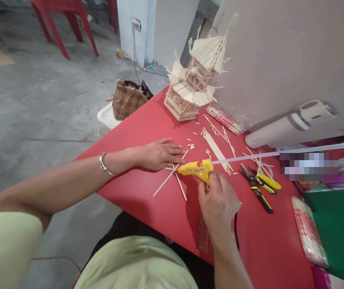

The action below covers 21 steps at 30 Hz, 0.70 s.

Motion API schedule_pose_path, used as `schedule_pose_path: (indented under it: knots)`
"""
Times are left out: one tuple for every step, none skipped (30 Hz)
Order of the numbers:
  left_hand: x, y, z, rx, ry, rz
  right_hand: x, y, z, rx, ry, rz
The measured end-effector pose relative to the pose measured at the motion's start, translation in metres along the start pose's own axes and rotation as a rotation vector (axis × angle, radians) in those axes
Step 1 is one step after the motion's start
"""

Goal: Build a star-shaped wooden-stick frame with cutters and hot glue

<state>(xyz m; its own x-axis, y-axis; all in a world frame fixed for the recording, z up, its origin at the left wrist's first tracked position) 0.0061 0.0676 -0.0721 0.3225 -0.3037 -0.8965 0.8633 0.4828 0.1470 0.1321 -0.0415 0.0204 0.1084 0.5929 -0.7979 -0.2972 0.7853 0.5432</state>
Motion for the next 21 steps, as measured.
schedule_pose_path:
  knots:
    - [0.0004, 0.0001, -0.0002, -0.002, 0.004, -0.005, 0.0003, -0.0005, -0.0001, -0.001, 0.007, -0.003]
    - [0.0011, 0.0001, -0.0003, -0.004, 0.008, -0.012, 0.0006, -0.0009, -0.0001, -0.001, 0.013, -0.005]
    - [0.0018, 0.0001, -0.0004, -0.004, 0.011, -0.021, 0.0011, -0.0012, 0.0, -0.002, 0.017, -0.008]
    - [0.0025, 0.0001, -0.0004, -0.004, 0.014, -0.027, 0.0014, -0.0014, 0.0003, -0.001, 0.017, -0.01]
    - [0.0028, 0.0, -0.0005, -0.005, 0.015, -0.029, 0.0016, -0.0015, 0.0008, 0.002, 0.015, -0.01]
    - [0.0028, -0.0001, -0.0005, -0.005, 0.016, -0.028, 0.0016, -0.0014, 0.0013, 0.003, 0.013, -0.009]
    - [0.0026, -0.0002, -0.0006, -0.005, 0.016, -0.024, 0.0014, -0.001, 0.0016, 0.004, 0.011, -0.007]
    - [0.0023, -0.0003, -0.0007, -0.005, 0.015, -0.019, 0.001, -0.0005, 0.0017, 0.002, 0.009, -0.004]
    - [0.0022, -0.0004, -0.0007, -0.006, 0.015, -0.018, 0.0005, 0.0002, 0.0016, 0.0, 0.01, 0.0]
    - [0.0024, -0.0004, -0.0006, -0.007, 0.015, -0.021, 0.0, 0.0009, 0.0013, -0.003, 0.012, 0.003]
    - [0.0026, -0.0003, -0.0004, -0.01, 0.017, -0.027, -0.0007, 0.0015, 0.0011, -0.003, 0.012, 0.009]
    - [0.0028, -0.0002, -0.0003, -0.013, 0.019, -0.034, -0.0013, 0.002, 0.001, -0.002, 0.009, 0.014]
    - [0.0028, -0.0002, -0.0001, -0.016, 0.022, -0.041, -0.0017, 0.0024, 0.0011, 0.001, 0.006, 0.018]
    - [0.0028, -0.0001, 0.0002, -0.019, 0.025, -0.047, -0.0018, 0.0025, 0.0012, 0.003, 0.001, 0.02]
    - [0.0024, -0.0001, 0.0004, -0.022, 0.027, -0.049, -0.0015, 0.0024, 0.0014, 0.005, -0.001, 0.018]
    - [0.002, -0.0001, 0.0005, -0.022, 0.028, -0.05, -0.001, 0.0022, 0.0015, 0.006, -0.002, 0.014]
    - [0.0017, -0.0001, 0.0005, -0.023, 0.028, -0.049, -0.0006, 0.0018, 0.0015, 0.004, 0.0, 0.011]
    - [0.0017, -0.0002, 0.0004, -0.023, 0.028, -0.047, -0.0002, 0.0014, 0.0012, -0.002, 0.003, 0.007]
    - [0.0017, -0.0002, 0.0001, -0.021, 0.026, -0.044, -0.0001, 0.001, 0.0008, -0.008, 0.005, 0.007]
    - [0.0018, -0.0003, -0.0001, -0.019, 0.025, -0.04, -0.0002, 0.0007, 0.0003, -0.015, 0.006, 0.007]
    - [0.0021, -0.0003, -0.0004, -0.017, 0.023, -0.036, -0.0004, 0.0004, -0.0002, -0.02, 0.005, 0.009]
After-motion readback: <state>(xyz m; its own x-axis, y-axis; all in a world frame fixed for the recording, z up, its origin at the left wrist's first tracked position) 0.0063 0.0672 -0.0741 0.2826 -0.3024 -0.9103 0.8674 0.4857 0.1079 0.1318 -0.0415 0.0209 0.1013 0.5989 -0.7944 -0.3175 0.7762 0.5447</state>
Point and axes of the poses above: each hand's wrist, its own y-axis towards the middle knuckle, its own x-axis out of the palm, z = x × y, the point moved 10 cm from there along y, towards the middle knuckle, and after that the axes turned 4 degrees about -x, right-handed, at the moved point
